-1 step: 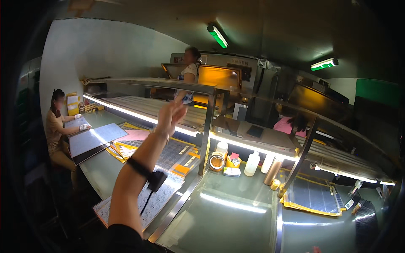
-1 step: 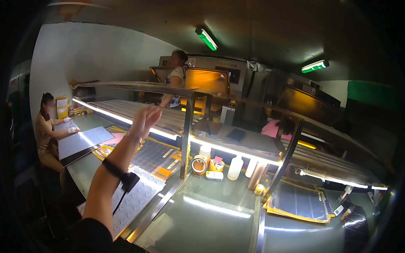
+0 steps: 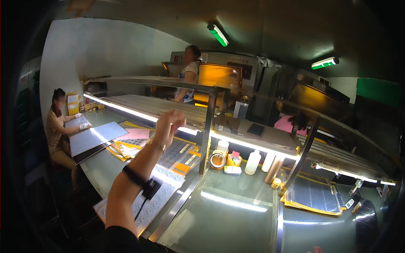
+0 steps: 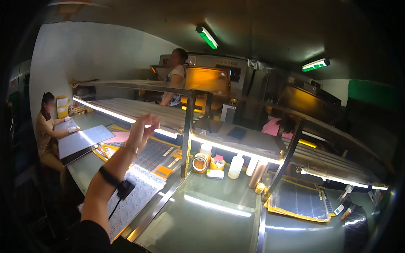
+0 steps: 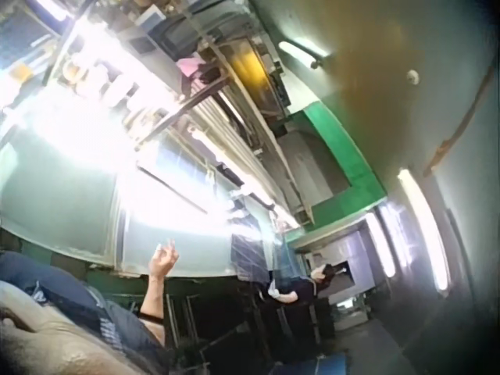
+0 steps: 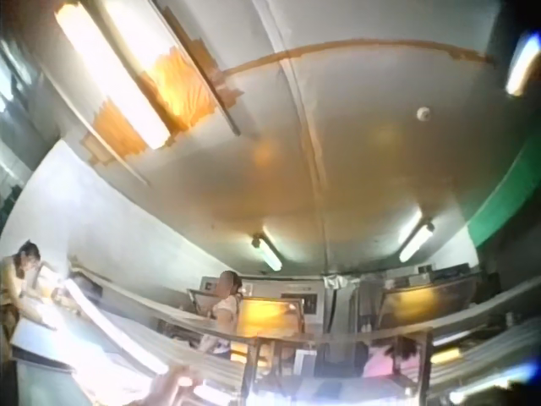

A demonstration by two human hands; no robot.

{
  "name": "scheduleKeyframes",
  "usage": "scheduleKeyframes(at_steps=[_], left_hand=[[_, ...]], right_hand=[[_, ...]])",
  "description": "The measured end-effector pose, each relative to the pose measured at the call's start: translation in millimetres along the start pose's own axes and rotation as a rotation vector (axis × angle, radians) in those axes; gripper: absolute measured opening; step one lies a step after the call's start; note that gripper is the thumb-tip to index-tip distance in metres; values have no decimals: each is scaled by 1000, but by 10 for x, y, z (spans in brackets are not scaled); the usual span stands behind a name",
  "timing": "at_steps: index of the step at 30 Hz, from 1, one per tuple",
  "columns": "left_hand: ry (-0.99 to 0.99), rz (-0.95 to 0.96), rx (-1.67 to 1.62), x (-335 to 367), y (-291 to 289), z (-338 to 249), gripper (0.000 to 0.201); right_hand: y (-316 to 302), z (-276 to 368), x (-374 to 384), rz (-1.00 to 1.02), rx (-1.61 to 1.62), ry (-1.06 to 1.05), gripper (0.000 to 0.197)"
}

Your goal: The person is assembling or inspecting flat electronic panels on a light table.

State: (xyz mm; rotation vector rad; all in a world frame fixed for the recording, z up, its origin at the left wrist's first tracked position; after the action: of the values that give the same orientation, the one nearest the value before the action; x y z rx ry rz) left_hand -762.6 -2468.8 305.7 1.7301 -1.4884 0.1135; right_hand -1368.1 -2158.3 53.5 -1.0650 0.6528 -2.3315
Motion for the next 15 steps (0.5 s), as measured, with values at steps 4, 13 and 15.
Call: scheduleKeyframes(at_steps=[4, 13, 15], left_hand=[[-135, 551, 1050, -1677, -779, 83, 49], [-96, 710, 2031, -3992, -1664, -461, 61], [-92, 775, 2028, -3996, -1692, -509, 54]], right_hand=[[-7, 47, 97, -28, -7, -10, 33], [634, 980, 63, 405, 512, -104, 31], [661, 1576, -106, 544, 560, -166, 25]])
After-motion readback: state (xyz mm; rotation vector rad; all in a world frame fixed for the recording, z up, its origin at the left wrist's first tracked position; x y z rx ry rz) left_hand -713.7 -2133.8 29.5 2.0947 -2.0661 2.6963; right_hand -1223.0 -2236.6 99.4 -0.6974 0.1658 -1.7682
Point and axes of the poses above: each hand's wrist, its own x-axis towards the middle knuckle, its own y-axis out of the palm, z = x × y, the point moved 1 cm from there along x, towards the middle knuckle, and after that the axes turned 7 degrees about y, right-handed, at the moved point
